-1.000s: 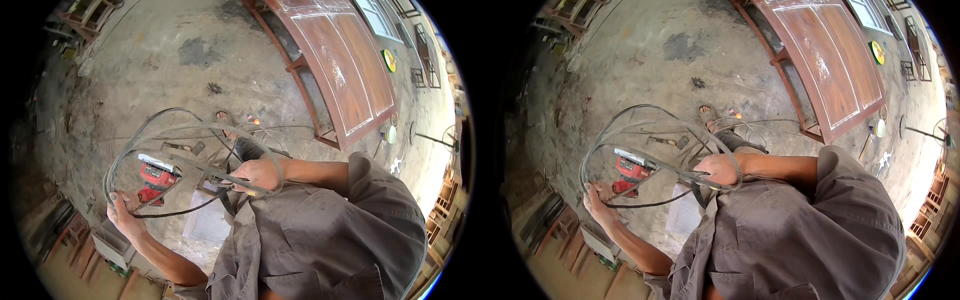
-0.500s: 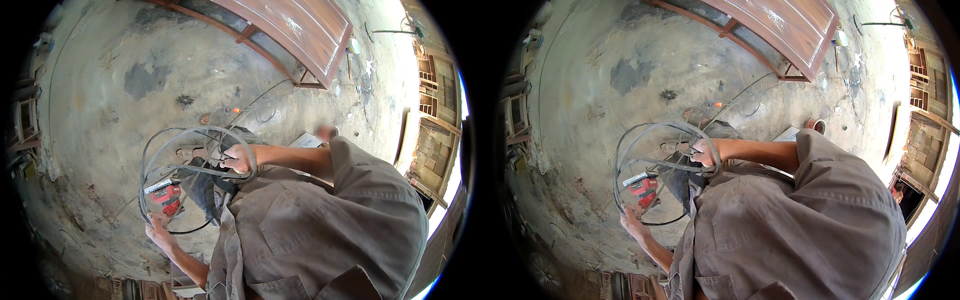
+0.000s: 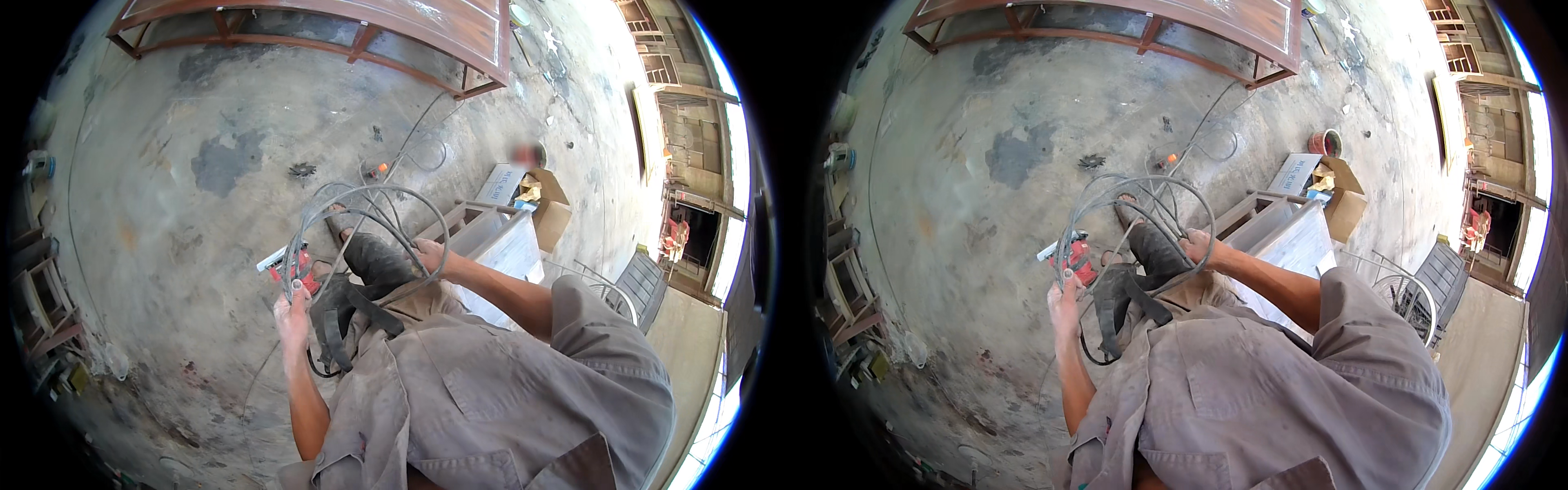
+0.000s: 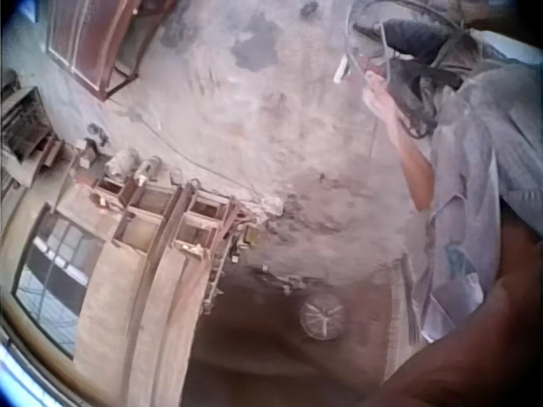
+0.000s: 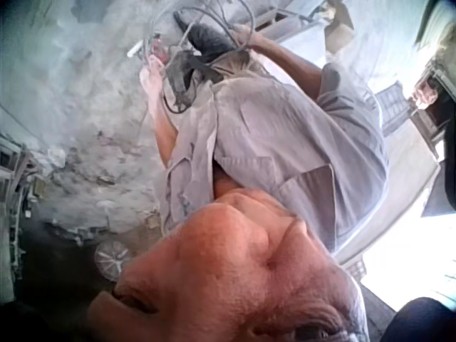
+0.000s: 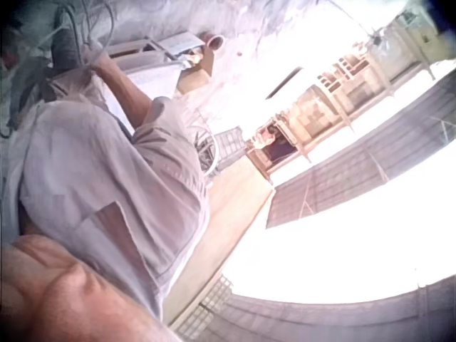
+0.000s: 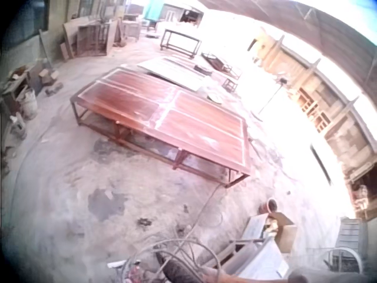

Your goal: The person sands a wooden door with a sanding block, then uses an electric sander on a wooden table. The person moves between the two pieces of furniture and handles the tools and power cord.

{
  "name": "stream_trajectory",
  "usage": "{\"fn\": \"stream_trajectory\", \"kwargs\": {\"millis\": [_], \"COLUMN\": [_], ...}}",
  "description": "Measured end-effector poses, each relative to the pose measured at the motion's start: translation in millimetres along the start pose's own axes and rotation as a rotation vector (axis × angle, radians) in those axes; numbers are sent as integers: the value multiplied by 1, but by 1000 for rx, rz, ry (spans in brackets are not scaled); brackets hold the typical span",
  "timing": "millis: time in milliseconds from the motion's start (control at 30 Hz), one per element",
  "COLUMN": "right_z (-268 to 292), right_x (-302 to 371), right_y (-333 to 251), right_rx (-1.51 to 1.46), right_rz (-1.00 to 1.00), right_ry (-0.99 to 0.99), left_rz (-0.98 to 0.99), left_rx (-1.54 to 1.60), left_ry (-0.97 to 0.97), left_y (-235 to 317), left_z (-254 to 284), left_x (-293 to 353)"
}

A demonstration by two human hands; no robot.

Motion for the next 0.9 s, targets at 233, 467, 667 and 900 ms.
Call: {"fn": "stream_trajectory", "kwargs": {"millis": [233, 467, 667, 900], "right_z": [-23, 9, -20, -42], "right_x": [11, 20, -1, -28], "right_y": [-18, -93, -162, -216], "right_rx": [-120, -707, -724, -869], "right_rz": [110, 113, 219, 332], "right_ry": [61, 53, -163, -277], "left_rz": [-3, -24, -250, -257], "left_rx": [115, 337, 563, 450], "left_ry": [53, 237, 359, 535], "left_y": [-29, -68, -57, -73], "left_z": [46, 91, 94, 102], "left_x": [38, 91, 130, 127]}}
Point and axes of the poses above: each hand's wrist, its own x-axis away from the middle knuckle, its own z-axis out of the back of the hand, y = z × x, the point moved 5 cm from there along -x, towards the middle knuckle, and after that the axes turned 12 degrees about -y, right-handed, at the moved point
